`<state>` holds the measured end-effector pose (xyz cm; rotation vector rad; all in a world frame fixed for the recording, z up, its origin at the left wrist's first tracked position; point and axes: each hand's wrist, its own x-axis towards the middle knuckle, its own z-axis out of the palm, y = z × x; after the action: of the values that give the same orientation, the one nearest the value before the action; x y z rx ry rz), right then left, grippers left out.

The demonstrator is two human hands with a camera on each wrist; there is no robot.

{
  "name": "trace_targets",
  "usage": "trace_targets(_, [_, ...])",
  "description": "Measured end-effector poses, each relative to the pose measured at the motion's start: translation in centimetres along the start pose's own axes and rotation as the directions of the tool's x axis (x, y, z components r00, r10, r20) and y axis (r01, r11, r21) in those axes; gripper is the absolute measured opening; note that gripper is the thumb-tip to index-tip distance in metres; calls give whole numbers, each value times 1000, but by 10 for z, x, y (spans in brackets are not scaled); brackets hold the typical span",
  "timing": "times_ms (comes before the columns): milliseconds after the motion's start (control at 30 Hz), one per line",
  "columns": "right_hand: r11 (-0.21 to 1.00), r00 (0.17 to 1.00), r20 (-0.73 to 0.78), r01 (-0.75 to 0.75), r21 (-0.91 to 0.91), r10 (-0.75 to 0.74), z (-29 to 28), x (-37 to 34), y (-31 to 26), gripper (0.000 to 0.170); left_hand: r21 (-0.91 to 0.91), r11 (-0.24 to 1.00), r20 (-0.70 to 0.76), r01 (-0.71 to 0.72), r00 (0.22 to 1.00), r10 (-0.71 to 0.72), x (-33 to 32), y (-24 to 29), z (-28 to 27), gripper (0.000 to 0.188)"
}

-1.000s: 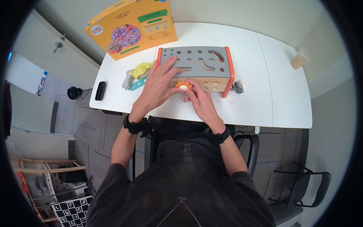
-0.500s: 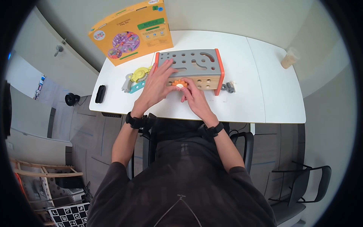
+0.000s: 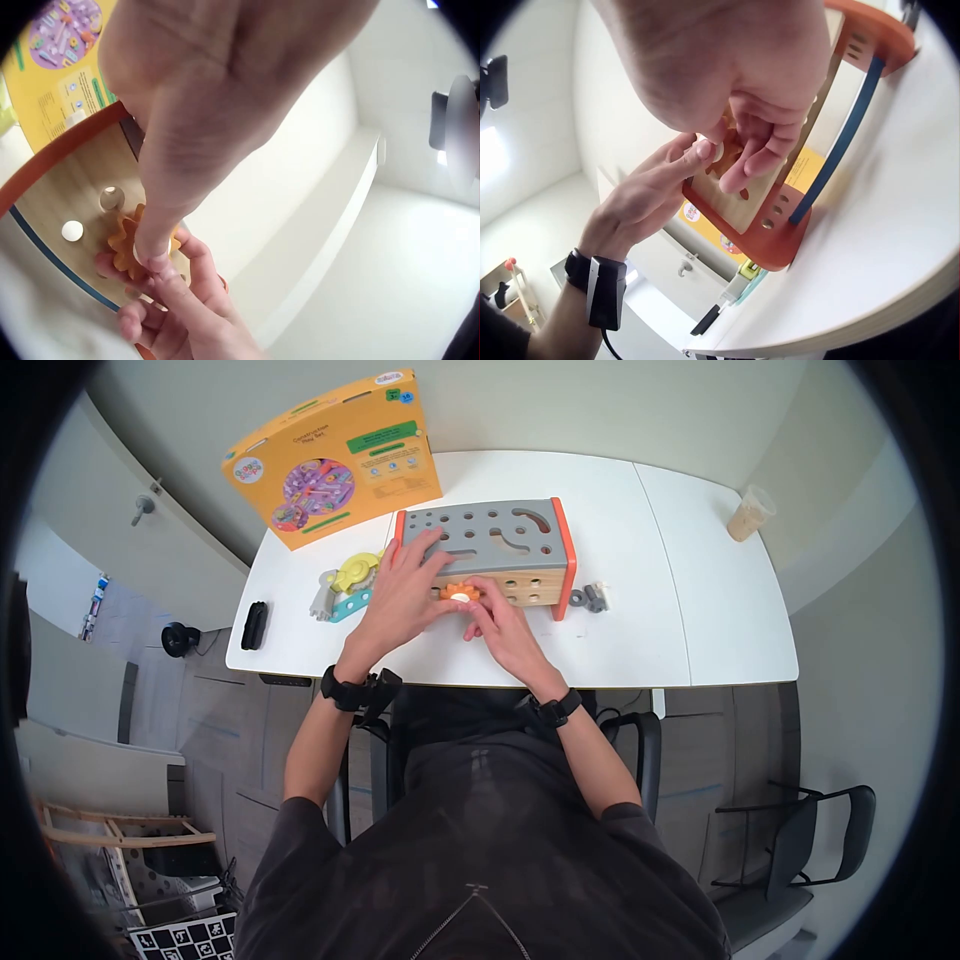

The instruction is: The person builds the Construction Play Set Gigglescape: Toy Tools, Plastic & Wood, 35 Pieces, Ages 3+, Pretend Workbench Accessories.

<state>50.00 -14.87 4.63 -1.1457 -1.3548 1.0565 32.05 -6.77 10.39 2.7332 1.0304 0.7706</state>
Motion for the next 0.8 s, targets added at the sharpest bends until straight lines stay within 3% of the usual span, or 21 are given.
trace_targets(400, [998, 999, 4, -50, -29, 50, -1, 0, -7, 34, -29, 1000, -26, 12, 1000, -13, 0, 3, -2, 59])
trace_targets(600, [965, 998, 9, 69, -252, -69, -16, -16, -28, 33, 5, 1000, 40, 21, 999, -21, 1, 3, -12, 58])
trace_targets(700, [960, 993, -87, -100, -261, 79, -58, -29, -30, 26, 12, 999, 81, 44, 996, -45, 0, 6, -21, 57])
trace_targets(767, [951, 961, -274, -109, -291, 26, -97, -30, -27, 24, 14, 999, 95, 51, 994, -52, 0, 7, -24, 56])
trace_targets(800, [886, 928, -371, -202, -418, 36, -112, -29, -32, 25, 12, 998, 98, 54, 994, -55, 0, 7, -24, 56])
